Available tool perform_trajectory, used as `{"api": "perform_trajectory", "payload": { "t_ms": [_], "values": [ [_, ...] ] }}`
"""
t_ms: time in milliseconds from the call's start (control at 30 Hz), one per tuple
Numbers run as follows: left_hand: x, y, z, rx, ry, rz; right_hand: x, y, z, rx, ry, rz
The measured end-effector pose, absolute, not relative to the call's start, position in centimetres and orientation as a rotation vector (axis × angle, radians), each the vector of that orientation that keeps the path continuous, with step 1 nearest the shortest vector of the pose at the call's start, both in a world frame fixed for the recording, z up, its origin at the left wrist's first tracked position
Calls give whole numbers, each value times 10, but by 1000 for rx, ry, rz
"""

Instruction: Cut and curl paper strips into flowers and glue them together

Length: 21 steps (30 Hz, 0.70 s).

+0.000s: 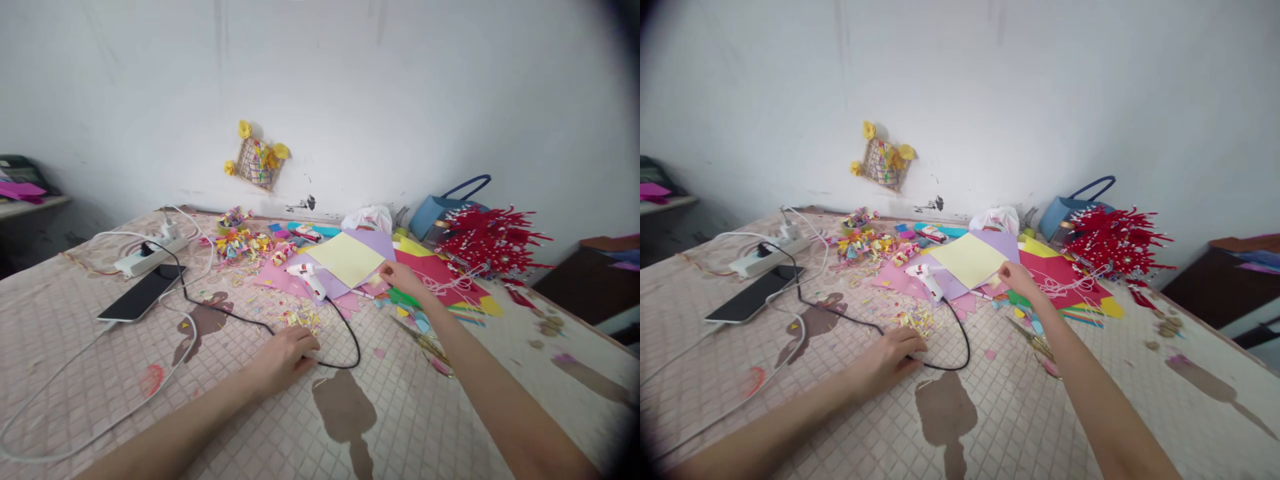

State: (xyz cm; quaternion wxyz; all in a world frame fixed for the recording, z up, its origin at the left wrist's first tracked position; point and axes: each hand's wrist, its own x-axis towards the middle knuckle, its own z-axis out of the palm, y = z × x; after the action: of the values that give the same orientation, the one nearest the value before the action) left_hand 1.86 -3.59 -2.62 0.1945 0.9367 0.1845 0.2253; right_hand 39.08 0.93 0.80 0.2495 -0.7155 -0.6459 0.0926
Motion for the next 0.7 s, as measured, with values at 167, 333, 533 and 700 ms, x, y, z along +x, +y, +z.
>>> {"api": "perform_trajectory", "payload": {
  "t_ms": [167, 333, 533, 700],
  "values": [
    [20, -37, -30, 2492, 576, 705, 348, -23, 23, -1635, -1682, 484],
    [23, -38, -26, 2077, 743, 854, 277, -50, 18, -1341, -1702, 860],
    [27, -35, -24, 1699, 695, 867, 215, -59, -1, -1180, -1650, 1078],
    [27, -30, -25, 1473, 708, 815, 207, -61, -10, -1106, -1578, 1111]
  ]
}}
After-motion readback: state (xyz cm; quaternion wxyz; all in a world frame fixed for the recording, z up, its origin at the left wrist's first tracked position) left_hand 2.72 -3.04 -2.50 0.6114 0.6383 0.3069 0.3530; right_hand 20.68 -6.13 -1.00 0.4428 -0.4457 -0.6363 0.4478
